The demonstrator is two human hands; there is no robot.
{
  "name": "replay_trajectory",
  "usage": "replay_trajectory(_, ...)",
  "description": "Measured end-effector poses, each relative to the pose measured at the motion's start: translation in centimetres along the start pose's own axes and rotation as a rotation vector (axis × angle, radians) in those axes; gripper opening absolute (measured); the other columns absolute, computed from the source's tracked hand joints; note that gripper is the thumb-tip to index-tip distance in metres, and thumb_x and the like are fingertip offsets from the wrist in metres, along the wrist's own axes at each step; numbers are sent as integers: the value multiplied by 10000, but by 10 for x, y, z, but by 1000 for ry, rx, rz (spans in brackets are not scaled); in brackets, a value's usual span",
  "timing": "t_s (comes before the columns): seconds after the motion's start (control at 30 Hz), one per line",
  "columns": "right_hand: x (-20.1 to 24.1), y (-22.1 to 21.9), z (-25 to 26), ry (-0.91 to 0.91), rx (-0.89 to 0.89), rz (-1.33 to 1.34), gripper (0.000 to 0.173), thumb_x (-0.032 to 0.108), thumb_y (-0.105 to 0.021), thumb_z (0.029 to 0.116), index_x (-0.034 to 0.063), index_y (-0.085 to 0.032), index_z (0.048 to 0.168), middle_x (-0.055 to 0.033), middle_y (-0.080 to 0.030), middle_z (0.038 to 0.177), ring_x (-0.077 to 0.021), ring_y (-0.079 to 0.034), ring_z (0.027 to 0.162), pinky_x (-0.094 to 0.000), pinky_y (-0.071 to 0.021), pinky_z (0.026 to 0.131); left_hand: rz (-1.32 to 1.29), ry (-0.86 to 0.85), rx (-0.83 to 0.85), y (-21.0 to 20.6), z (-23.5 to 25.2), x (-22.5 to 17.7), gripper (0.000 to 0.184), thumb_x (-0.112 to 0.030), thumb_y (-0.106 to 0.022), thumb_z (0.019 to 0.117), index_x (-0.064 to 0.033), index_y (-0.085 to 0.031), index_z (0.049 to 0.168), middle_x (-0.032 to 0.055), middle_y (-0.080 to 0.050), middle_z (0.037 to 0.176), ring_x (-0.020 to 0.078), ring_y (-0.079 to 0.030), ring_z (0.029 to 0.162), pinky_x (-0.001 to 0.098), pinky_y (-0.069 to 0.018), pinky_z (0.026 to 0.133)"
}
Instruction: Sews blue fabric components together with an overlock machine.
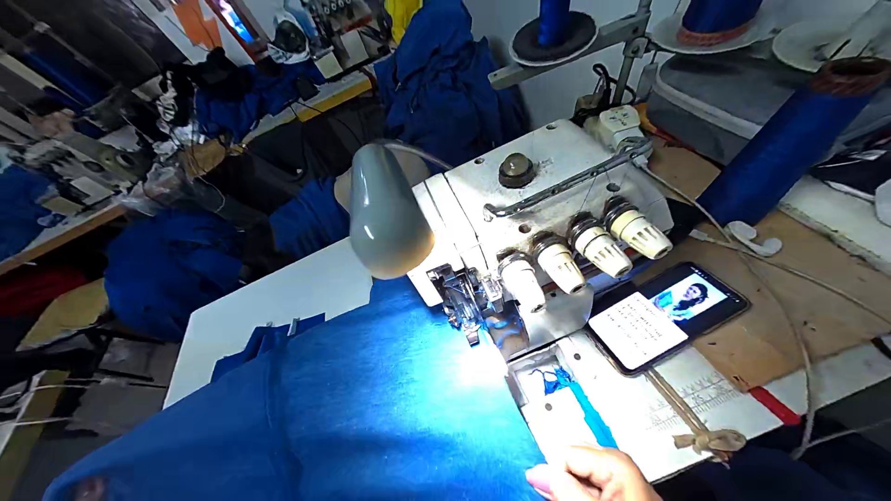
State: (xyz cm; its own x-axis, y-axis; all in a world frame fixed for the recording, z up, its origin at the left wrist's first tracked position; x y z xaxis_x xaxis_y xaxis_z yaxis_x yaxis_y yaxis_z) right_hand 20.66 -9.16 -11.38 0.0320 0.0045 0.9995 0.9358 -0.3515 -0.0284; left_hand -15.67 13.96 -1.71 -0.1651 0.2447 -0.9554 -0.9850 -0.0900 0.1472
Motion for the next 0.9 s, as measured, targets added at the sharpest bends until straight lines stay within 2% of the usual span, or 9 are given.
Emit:
replay_trajectory(0.17,-5,-2,33,143,-81,-18,238,164,-649,956,44,-674,752,60,-602,720,93,-512,657,-83,-413,593,144,145,55,-3,18,2,222,-92,-390,1080,-37,-486,1273,-144,-685,982,-59,-670,911,195,-568,879)
replay_trajectory(0.27,-7,-3,46,147,-94,-14,206,194,-659,959,99,-694,780,92,-597,697,67,-533,649,-112,-441,601,383,60,93,-14,20,-9,419,-279,-456,1081,-16,-430,1406,-46,-613,1150,-43,-624,1000,232,-550,897)
replay_trajectory(0.37,-11,-5,37,140,-27,23,183,195,-709,947,109,-711,786,64,-636,740,18,-585,681,-136,-493,624,563,51,439,-22,-10,16,900,-437,-684,928,-18,-216,1572,183,-480,1436,154,-593,1166,443,-546,934)
replay_trajectory(0.4,-13,-6,30,128,-9,35,200,195,-710,946,106,-698,768,52,-629,761,5,-582,698,-140,-491,630,584,103,574,-28,-28,31,1036,-418,-801,824,-45,-211,1590,207,-494,1451,221,-616,1183,504,-551,945)
replay_trajectory(0.47,-13,-3,21,100,-2,26,206,215,-702,952,114,-716,773,56,-664,815,16,-605,737,-137,-509,663,615,85,766,-33,-45,60,882,-339,-835,779,-78,-442,1524,137,-629,1367,214,-678,1128,481,-575,925)
replay_trajectory(0.57,-8,2,13,94,-39,-31,171,190,-709,933,125,-729,777,68,-665,804,28,-603,717,-123,-506,643,723,-146,508,-2,-15,26,503,-154,-700,921,30,-563,1369,208,-642,1278,257,-652,1137,486,-542,964)
replay_trajectory(0.67,-7,2,13,100,-38,-40,154,182,-711,932,119,-740,796,55,-681,822,10,-618,722,-138,-520,645,925,-536,120,-27,-30,-38,443,-150,-647,979,172,-563,1270,424,-532,1262,529,-546,1175,627,-447,997)
replay_trajectory(0.8,-14,-2,5,60,-23,36,166,198,-672,970,103,-747,855,58,-679,794,18,-626,735,-140,-533,689,604,-955,374,-159,-157,-52,366,-436,-704,947,-132,-703,1152,74,-688,1126,182,-632,1116,343,-486,999)
replay_trajectory(0.9,-16,2,-3,69,7,58,182,110,-573,976,65,-748,958,45,-698,863,24,-643,800,-151,-546,742,429,-1003,504,-216,-215,-20,381,-356,-764,911,-100,-727,1191,79,-701,1159,190,-634,1152,335,-479,1052)
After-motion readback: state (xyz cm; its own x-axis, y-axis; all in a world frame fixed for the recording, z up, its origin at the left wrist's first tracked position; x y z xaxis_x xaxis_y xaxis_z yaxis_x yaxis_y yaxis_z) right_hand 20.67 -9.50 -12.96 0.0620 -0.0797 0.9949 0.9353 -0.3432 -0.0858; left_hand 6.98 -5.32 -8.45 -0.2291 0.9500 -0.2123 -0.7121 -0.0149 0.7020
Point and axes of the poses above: each hand's wrist, its own z-axis towards the middle knuckle, its own y-axis out of the back of the hand, x = y × z, the point moved 6 cm from there along z, towards the middle knuckle
